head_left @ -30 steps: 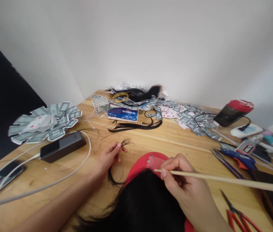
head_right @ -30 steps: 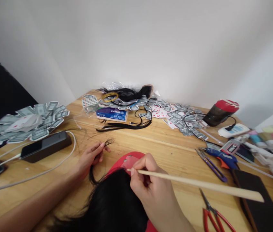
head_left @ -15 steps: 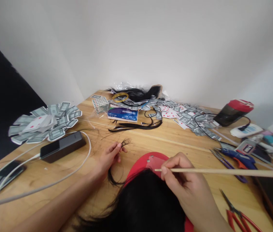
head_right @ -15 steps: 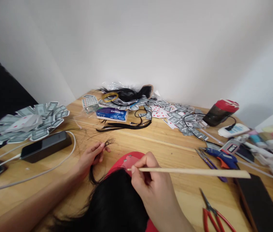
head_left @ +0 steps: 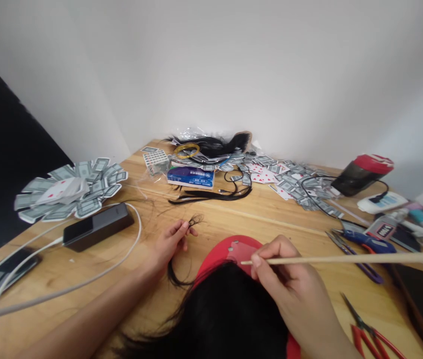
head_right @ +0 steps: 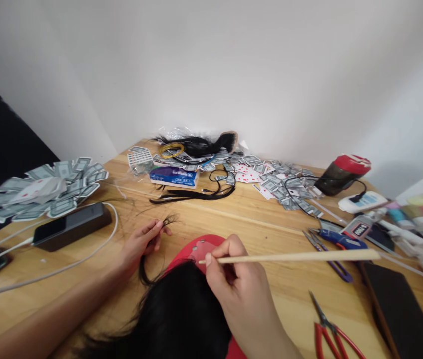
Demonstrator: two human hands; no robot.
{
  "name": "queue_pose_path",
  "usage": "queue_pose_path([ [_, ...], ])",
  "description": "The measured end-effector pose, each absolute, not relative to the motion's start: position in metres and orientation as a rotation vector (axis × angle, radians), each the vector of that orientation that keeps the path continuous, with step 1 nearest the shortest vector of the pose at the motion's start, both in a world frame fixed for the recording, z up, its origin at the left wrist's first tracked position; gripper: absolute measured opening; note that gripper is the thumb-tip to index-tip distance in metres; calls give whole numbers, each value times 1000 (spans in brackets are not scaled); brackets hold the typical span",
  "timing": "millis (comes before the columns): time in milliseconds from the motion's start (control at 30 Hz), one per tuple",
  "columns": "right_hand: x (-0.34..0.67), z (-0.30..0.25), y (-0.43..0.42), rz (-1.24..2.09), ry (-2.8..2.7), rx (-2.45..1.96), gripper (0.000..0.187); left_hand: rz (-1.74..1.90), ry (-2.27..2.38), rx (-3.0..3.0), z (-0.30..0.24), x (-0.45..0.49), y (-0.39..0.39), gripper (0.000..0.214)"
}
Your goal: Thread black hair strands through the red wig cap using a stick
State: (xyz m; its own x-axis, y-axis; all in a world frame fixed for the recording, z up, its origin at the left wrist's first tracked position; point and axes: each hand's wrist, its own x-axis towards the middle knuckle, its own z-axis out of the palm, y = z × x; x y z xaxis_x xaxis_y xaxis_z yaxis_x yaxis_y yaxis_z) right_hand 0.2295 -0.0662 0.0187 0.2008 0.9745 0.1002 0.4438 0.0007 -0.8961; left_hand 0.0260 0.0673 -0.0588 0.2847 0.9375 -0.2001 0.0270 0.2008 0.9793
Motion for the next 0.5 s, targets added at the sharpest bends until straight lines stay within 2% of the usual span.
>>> queue_pose_path([
  [500,228,22,-63,792,-1362,-1512,31,988,1019,1219,-36,30,57,47],
])
